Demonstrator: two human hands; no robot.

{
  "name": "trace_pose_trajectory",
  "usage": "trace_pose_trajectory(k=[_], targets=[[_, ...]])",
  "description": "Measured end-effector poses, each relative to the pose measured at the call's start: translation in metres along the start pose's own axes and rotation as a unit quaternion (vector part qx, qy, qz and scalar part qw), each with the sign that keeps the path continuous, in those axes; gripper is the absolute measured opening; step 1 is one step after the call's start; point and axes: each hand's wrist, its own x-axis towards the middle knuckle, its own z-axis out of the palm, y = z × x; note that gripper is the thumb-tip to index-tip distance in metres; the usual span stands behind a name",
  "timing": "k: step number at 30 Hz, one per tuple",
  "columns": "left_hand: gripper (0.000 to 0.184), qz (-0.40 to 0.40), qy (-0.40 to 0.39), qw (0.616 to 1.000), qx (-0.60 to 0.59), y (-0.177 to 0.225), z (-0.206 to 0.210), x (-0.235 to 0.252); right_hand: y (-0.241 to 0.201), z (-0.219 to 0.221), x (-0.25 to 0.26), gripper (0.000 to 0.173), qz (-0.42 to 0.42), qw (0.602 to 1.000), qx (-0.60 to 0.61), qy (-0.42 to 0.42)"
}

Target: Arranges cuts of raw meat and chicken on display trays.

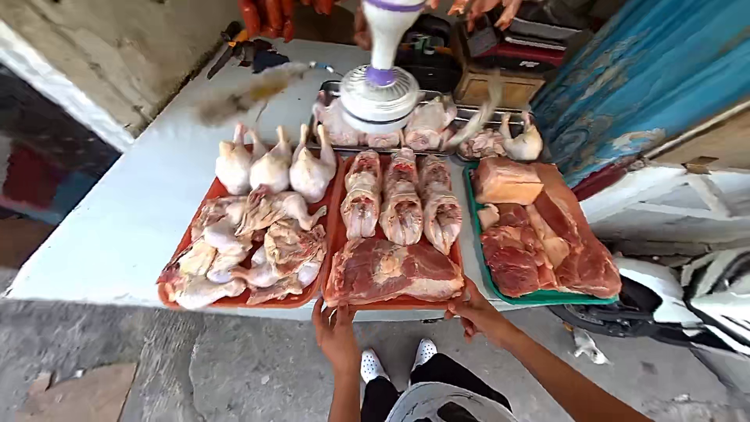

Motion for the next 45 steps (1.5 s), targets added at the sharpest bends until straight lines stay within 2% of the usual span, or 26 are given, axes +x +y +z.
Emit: trace_pose_trajectory(k=[2, 4, 5, 7, 9, 11, 14, 16, 19, 23, 26, 30, 34, 39, 45], targets=[[0.054, 0.001, -0.021, 1.000, -0.001, 0.008, 0.001, -0.005, -0.023, -0.019, -0.015, 0.084, 0.037, 0.988, -0.143, -0.052], [0.051, -0.004, -0.033, 0.999, -0.002, 0.011, -0.001, -0.016, -0.058, -0.050, -0.038, 0.064, 0.024, 0.961, -0.258, -0.101], [0.052, -0.009, -0.036, 0.999, -0.003, 0.010, 0.000, -0.023, -0.079, -0.070, -0.051, 0.050, -0.014, 0.953, -0.290, -0.083], [0.052, -0.024, -0.043, 0.999, -0.012, 0.006, 0.005, -0.040, -0.120, -0.118, -0.074, 0.036, -0.112, 0.947, -0.297, 0.043], [0.050, -0.047, -0.051, 0.997, -0.023, -0.003, 0.019, -0.063, -0.141, -0.183, -0.076, 0.033, -0.171, 0.927, -0.268, 0.201], [0.047, -0.065, -0.054, 0.996, -0.033, -0.017, 0.040, -0.089, -0.139, -0.266, -0.051, 0.034, -0.173, 0.898, -0.272, 0.299], [0.050, -0.060, -0.050, 0.996, -0.049, -0.051, 0.079, -0.128, -0.112, -0.381, 0.004, 0.041, -0.085, 0.905, -0.283, 0.304], [0.054, -0.034, -0.014, 0.998, -0.057, -0.071, 0.108, -0.153, -0.100, -0.409, 0.030, 0.040, -0.032, 0.936, -0.233, 0.263], [0.056, 0.005, 0.062, 0.995, -0.072, -0.090, 0.149, -0.178, -0.091, -0.416, 0.054, 0.034, -0.029, 0.956, -0.191, 0.220], [0.066, 0.018, 0.102, 0.992, -0.078, -0.093, 0.177, -0.192, -0.084, -0.427, 0.067, 0.034, -0.073, 0.953, -0.220, 0.195], [0.070, 0.008, 0.121, 0.989, -0.087, -0.089, 0.178, -0.187, -0.083, -0.430, 0.071, 0.033, -0.100, 0.947, -0.241, 0.186], [0.069, 0.005, 0.125, 0.989, -0.084, -0.092, 0.184, -0.189, -0.080, -0.427, 0.072, 0.029, -0.123, 0.950, -0.220, 0.182], [0.069, 0.010, 0.138, 0.987, -0.083, -0.097, 0.196, -0.193, -0.080, -0.418, 0.077, 0.030, -0.126, 0.963, -0.191, 0.145], [0.063, -0.013, 0.168, 0.982, -0.081, -0.100, 0.202, -0.203, -0.090, -0.402, 0.088, 0.031, -0.121, 0.972, -0.179, 0.091], [0.062, -0.023, 0.163, 0.985, -0.048, -0.105, 0.220, -0.226, -0.100, -0.403, 0.089, 0.031, -0.069, 0.983, -0.172, 0.021]])
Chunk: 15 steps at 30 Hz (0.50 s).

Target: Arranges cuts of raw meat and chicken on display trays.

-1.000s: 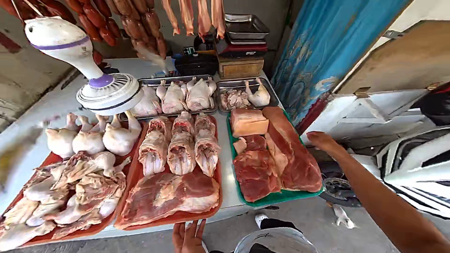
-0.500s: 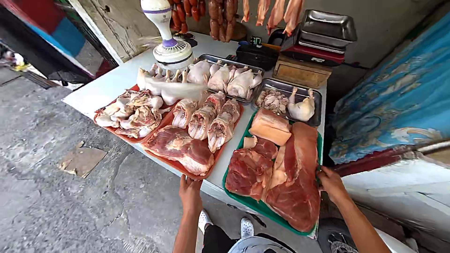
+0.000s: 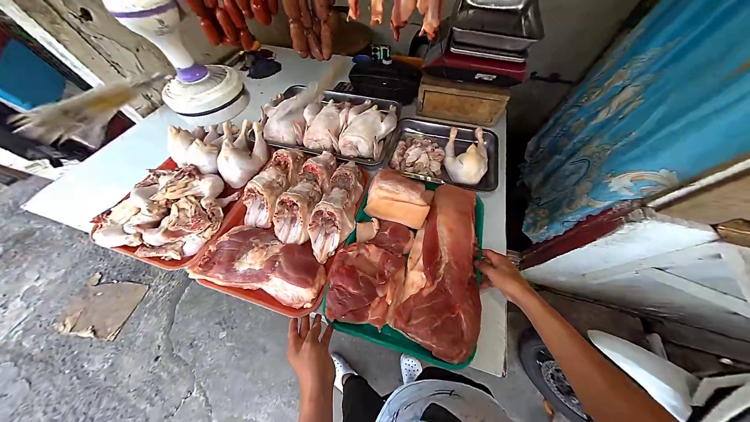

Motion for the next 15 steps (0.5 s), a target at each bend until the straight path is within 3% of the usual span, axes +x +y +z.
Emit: trace_pose_trajectory(k=[3, 5, 8, 12, 15], targets=[[0.065, 0.010, -0.015, 1.000, 0.025, 0.000, 0.003, -0.009, -0.019, -0.028, 0.007, 0.032, 0.026, 0.996, -0.053, -0.064], [0.066, 0.003, -0.020, 1.000, 0.018, -0.001, 0.002, -0.013, -0.038, -0.053, 0.029, 0.037, -0.003, 0.999, -0.043, 0.012], [0.066, -0.014, -0.023, 1.000, 0.011, -0.005, -0.001, -0.012, -0.068, -0.082, 0.091, 0.046, -0.073, 0.986, 0.067, 0.131], [0.065, -0.031, 0.002, 1.000, 0.000, -0.003, 0.003, -0.010, -0.097, -0.094, 0.175, 0.063, -0.068, 0.988, 0.072, 0.118], [0.066, -0.045, 0.005, 0.999, -0.010, 0.000, 0.001, -0.006, -0.105, -0.092, 0.201, 0.058, -0.037, 0.994, -0.019, 0.102]])
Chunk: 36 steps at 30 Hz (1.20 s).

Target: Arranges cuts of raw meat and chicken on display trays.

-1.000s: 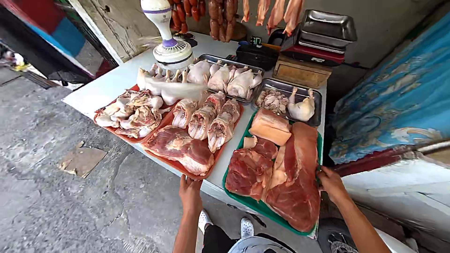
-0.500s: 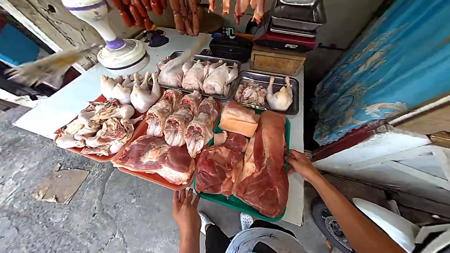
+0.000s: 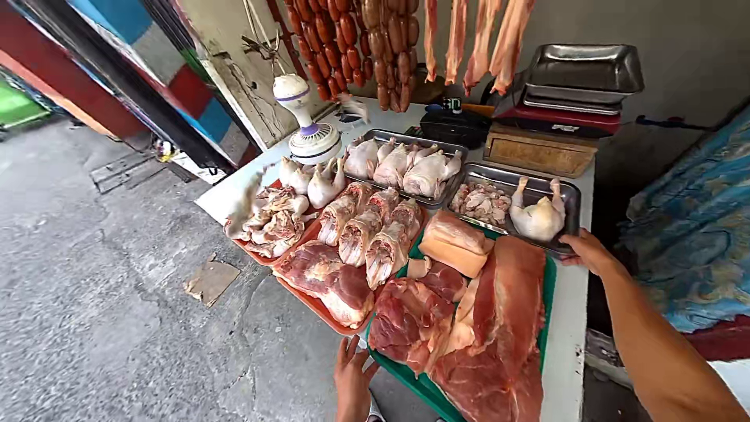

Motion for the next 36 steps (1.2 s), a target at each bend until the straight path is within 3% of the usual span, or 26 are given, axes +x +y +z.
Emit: trace_pose_trajectory(k=[6, 11, 17, 29, 36], targets=[[0.047, -0.025, -0.076, 0.996, 0.042, -0.008, -0.009, 0.022, -0.007, -0.004, -0.001, 0.077, 0.003, 0.989, -0.146, 0.016], [0.034, -0.012, -0.057, 0.996, 0.074, -0.025, -0.004, 0.027, -0.012, -0.002, 0.000, 0.080, 0.006, 0.984, -0.180, 0.016], [0.061, -0.029, -0.124, 0.990, 0.060, -0.023, -0.011, 0.014, -0.014, 0.003, 0.001, 0.074, 0.018, 0.982, -0.186, 0.018], [0.061, -0.051, -0.116, 0.991, 0.051, -0.011, -0.015, 0.017, -0.024, 0.042, 0.005, 0.079, -0.016, 0.984, -0.178, 0.004], [0.059, -0.056, -0.130, 0.988, 0.055, -0.006, -0.024, 0.026, -0.015, 0.040, 0.018, 0.078, -0.038, 0.984, -0.175, -0.007]])
